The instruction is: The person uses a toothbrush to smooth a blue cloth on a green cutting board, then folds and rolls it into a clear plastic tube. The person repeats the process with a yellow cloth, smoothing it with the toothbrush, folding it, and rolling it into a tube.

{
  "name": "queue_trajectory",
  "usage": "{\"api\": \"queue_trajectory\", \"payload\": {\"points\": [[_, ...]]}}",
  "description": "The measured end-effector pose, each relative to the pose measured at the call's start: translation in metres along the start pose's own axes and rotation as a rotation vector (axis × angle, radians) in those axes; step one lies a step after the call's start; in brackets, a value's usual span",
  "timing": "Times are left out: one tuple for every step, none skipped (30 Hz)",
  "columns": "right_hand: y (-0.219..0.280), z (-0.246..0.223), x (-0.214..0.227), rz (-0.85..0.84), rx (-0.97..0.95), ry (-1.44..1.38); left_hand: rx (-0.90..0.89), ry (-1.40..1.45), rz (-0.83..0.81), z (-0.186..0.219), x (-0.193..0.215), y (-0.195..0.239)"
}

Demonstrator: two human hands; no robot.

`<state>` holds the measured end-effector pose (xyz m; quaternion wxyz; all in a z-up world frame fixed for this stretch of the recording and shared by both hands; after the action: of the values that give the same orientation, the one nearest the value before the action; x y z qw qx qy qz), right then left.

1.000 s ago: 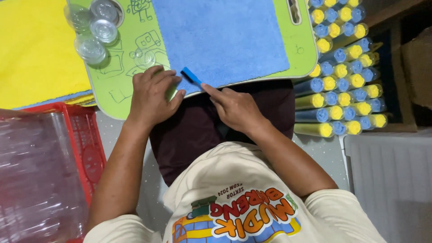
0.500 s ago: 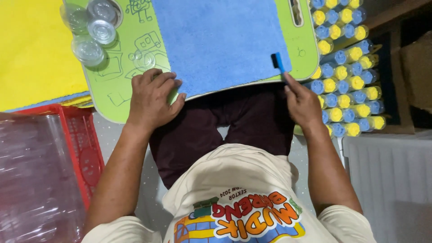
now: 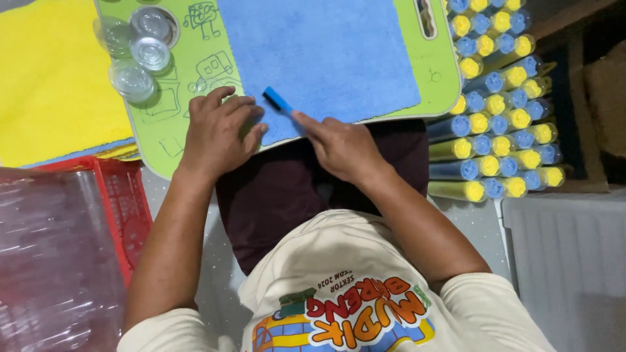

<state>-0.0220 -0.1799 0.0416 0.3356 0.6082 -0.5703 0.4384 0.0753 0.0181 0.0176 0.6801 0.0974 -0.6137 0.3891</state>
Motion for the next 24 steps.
{"api": "queue_trajectory", "payload": {"points": [[-0.004, -0.004, -0.003, 0.003, 0.003, -0.001, 0.000, -0.004, 0.002, -0.002, 0.000, 0.000], [-0.007, -0.006, -0.009, -0.044, -0.011, -0.029, 0.015, 0.014, -0.023, -0.003, -0.003, 0.000], [-0.010, -0.008, -0.016, -0.090, -0.026, -0.057, 0.030, 0.031, -0.048, -0.005, -0.006, -0.001], [-0.009, -0.004, -0.012, -0.089, -0.029, -0.054, 0.026, 0.035, -0.047, -0.005, -0.006, -0.001], [-0.007, 0.002, -0.010, -0.097, -0.055, -0.040, 0.024, 0.029, -0.051, -0.006, -0.006, -0.002], [-0.004, 0.006, -0.008, -0.111, -0.080, -0.029, 0.027, 0.023, -0.059, -0.006, -0.007, 0.000], [0.004, 0.020, -0.007, -0.115, -0.082, -0.027, 0.029, 0.028, -0.061, -0.005, -0.007, 0.000], [0.012, 0.038, -0.005, -0.105, -0.144, 0.010, 0.035, 0.010, -0.055, -0.006, -0.008, 0.000], [0.020, 0.056, -0.002, -0.095, -0.205, 0.048, 0.042, -0.008, -0.049, -0.006, -0.008, 0.000], [0.030, 0.070, 0.004, -0.098, -0.205, 0.051, 0.044, -0.006, -0.048, -0.007, -0.008, 0.000], [0.041, 0.091, 0.011, -0.091, -0.307, 0.052, 0.037, -0.009, -0.030, -0.007, -0.007, 0.000], [0.054, 0.112, 0.019, -0.084, -0.411, 0.052, 0.028, -0.011, -0.014, -0.006, -0.007, -0.001], [0.062, 0.123, 0.024, -0.087, -0.413, 0.054, 0.029, -0.008, -0.015, -0.007, -0.008, 0.001], [0.072, 0.138, 0.033, -0.047, -0.463, 0.036, 0.021, -0.021, 0.000, -0.008, -0.009, 0.001], [0.082, 0.152, 0.041, -0.007, -0.513, 0.019, 0.013, -0.035, 0.016, -0.008, -0.010, 0.002], [0.085, 0.157, 0.045, -0.006, -0.515, 0.020, 0.011, -0.034, 0.017, -0.008, -0.011, 0.001], [0.089, 0.163, 0.052, 0.041, -0.526, 0.012, 0.008, -0.033, 0.028, -0.008, -0.011, 0.001], [0.093, 0.168, 0.057, 0.087, -0.536, 0.000, 0.005, -0.035, 0.038, -0.009, -0.010, 0.001], [0.092, 0.168, 0.058, 0.087, -0.535, -0.001, 0.005, -0.037, 0.037, -0.008, -0.009, 0.000], [0.089, 0.166, 0.063, 0.163, -0.506, -0.022, 0.002, -0.034, 0.040, -0.007, -0.008, -0.001], [0.087, 0.164, 0.068, 0.238, -0.476, -0.044, -0.001, -0.031, 0.043, -0.006, -0.006, -0.001], [0.076, 0.152, 0.063, 0.237, -0.469, -0.048, 0.004, -0.037, 0.045, -0.006, -0.004, -0.002], [0.064, 0.134, 0.060, 0.260, -0.360, -0.046, 0.005, -0.020, 0.050, -0.005, -0.001, -0.003], [0.055, 0.116, 0.058, 0.285, -0.258, -0.043, 0.000, -0.001, 0.053, -0.004, 0.000, -0.005]]}}
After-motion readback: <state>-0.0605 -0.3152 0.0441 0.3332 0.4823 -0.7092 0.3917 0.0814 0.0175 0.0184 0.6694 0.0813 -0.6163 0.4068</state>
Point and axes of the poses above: each hand's wrist, its own y-axis away from the middle knuckle, its own x-axis out of the back of the hand, z = x × y, the point moved 6 cm from there along -y, towards the middle knuckle, and after that the axes turned 1 degree about -y, right-handed, at the moved point
